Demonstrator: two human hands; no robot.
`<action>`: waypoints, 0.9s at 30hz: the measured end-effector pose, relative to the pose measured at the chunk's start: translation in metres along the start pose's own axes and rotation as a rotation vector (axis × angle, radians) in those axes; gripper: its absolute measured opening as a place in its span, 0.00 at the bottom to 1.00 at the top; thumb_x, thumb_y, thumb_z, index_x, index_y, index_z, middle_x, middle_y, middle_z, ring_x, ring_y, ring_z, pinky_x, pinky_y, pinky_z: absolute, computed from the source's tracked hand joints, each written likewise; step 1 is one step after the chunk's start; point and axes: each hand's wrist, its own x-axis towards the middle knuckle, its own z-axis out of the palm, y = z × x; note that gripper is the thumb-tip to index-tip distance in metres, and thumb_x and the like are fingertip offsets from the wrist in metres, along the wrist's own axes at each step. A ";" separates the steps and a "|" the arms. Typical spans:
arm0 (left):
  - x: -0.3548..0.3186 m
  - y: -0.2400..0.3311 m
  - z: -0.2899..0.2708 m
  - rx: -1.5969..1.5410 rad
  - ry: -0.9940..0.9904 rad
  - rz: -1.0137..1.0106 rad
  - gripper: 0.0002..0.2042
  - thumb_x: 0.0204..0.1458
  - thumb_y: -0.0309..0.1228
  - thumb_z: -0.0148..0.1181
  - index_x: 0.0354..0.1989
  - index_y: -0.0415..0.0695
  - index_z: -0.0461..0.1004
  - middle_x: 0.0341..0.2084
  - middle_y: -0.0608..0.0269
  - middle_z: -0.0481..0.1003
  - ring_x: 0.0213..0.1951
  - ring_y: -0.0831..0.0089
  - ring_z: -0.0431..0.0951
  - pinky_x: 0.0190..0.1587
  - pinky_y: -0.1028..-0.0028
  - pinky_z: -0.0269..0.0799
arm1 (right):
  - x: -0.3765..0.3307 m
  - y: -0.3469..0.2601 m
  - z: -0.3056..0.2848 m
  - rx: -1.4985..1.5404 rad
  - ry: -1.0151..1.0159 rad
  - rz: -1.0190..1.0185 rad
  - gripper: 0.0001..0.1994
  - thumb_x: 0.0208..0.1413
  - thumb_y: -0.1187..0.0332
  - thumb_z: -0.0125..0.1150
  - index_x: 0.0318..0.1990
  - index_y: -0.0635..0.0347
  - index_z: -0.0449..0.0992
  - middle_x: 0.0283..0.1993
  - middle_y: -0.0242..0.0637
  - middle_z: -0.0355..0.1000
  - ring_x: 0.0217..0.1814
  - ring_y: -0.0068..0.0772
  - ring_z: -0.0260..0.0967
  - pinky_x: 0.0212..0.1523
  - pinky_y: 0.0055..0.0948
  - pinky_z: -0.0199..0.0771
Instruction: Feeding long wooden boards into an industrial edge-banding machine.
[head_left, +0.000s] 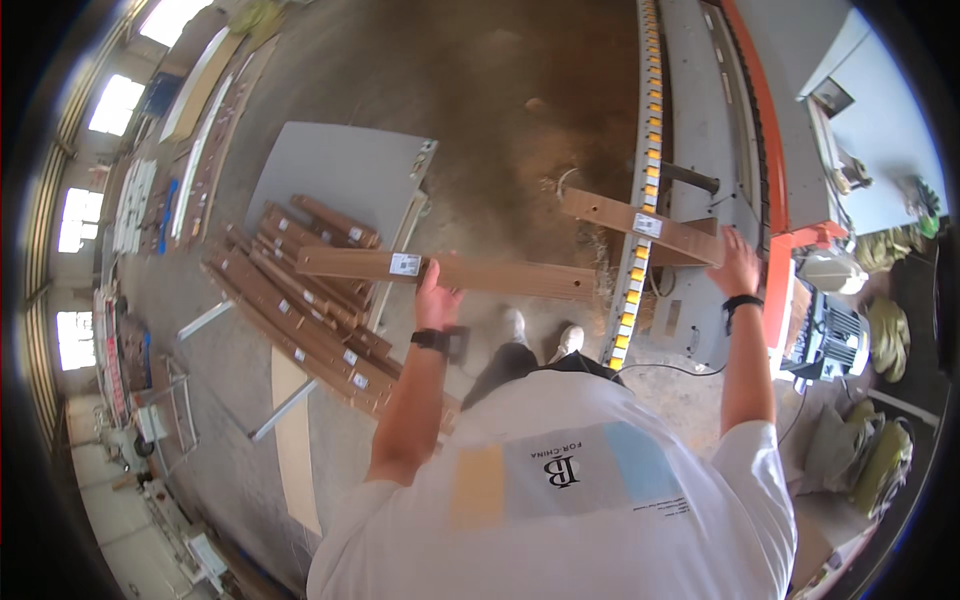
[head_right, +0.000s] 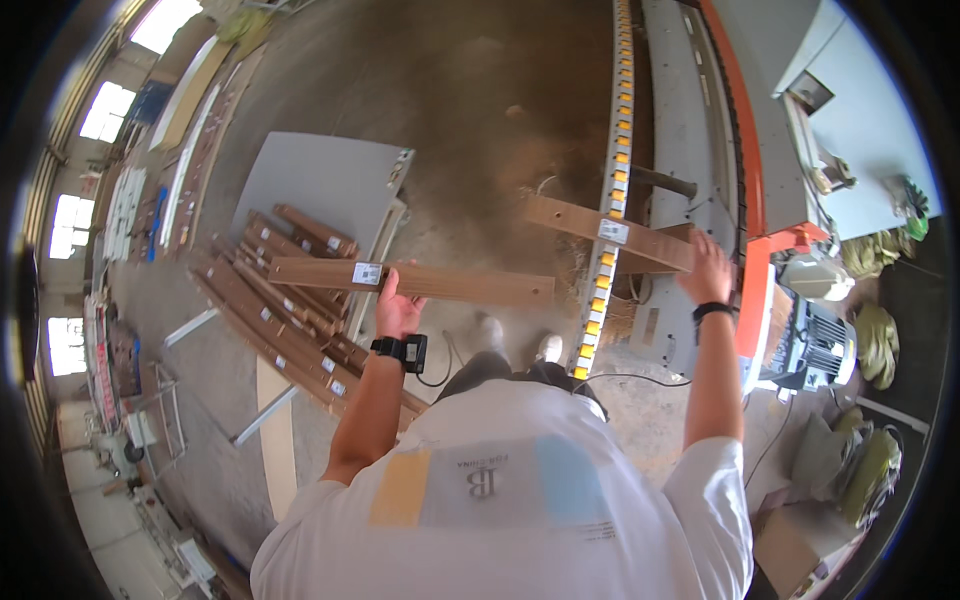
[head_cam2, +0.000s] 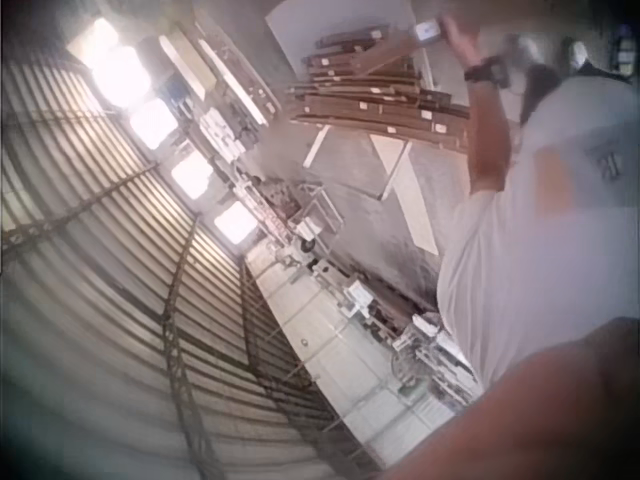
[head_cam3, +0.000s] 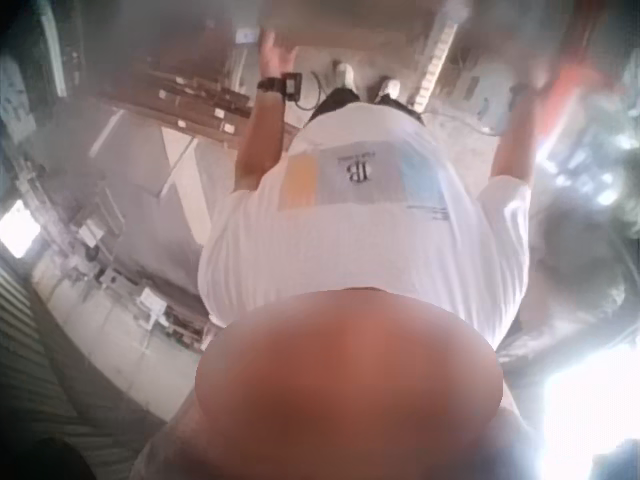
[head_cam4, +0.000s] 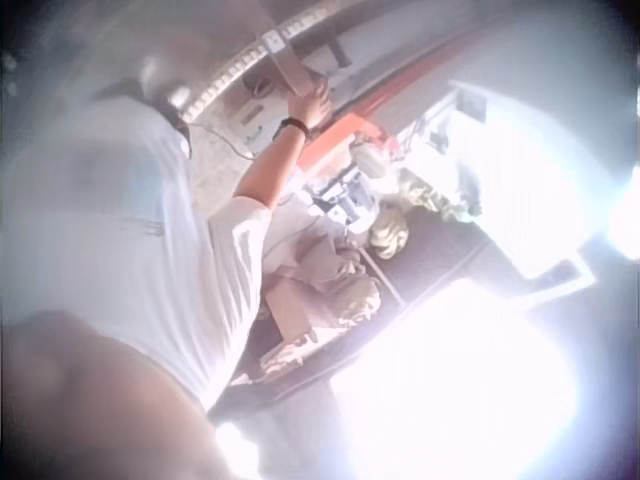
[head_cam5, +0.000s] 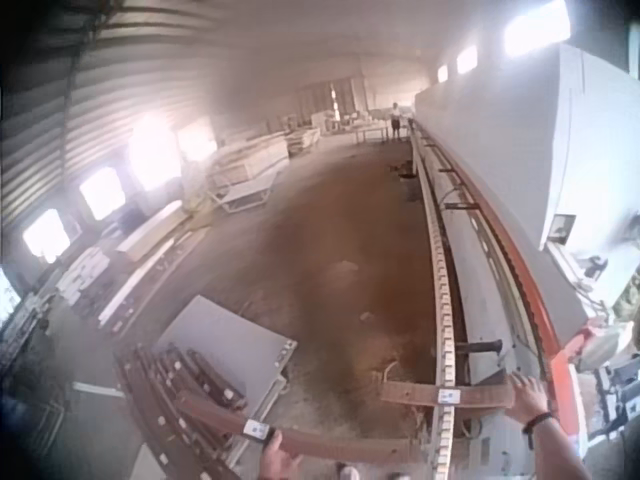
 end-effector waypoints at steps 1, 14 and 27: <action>-0.005 0.003 -0.002 0.006 0.005 0.022 0.18 0.64 0.39 0.57 0.59 0.48 0.67 0.58 0.59 0.73 0.56 0.66 0.74 0.54 0.62 0.75 | 0.006 0.012 0.005 -0.077 -0.046 0.048 0.42 0.40 0.67 0.74 0.68 0.46 0.64 0.68 0.35 0.66 0.70 0.43 0.61 0.69 0.41 0.61; -0.016 -0.017 -0.011 0.176 0.020 -0.016 0.23 0.66 0.48 0.52 0.61 0.46 0.67 0.57 0.59 0.74 0.55 0.62 0.76 0.56 0.56 0.74 | -0.032 -0.139 -0.007 0.463 -0.037 -0.130 0.33 0.41 0.55 0.76 0.57 0.58 0.75 0.54 0.41 0.74 0.56 0.46 0.73 0.56 0.37 0.75; 0.039 -0.044 -0.022 -0.115 -0.068 -0.181 0.17 0.65 0.47 0.55 0.50 0.46 0.72 0.46 0.61 0.78 0.48 0.66 0.78 0.51 0.62 0.76 | -0.050 -0.342 -0.012 0.355 -0.321 -0.434 0.40 0.42 0.50 0.74 0.64 0.54 0.67 0.57 0.46 0.73 0.54 0.50 0.74 0.50 0.44 0.77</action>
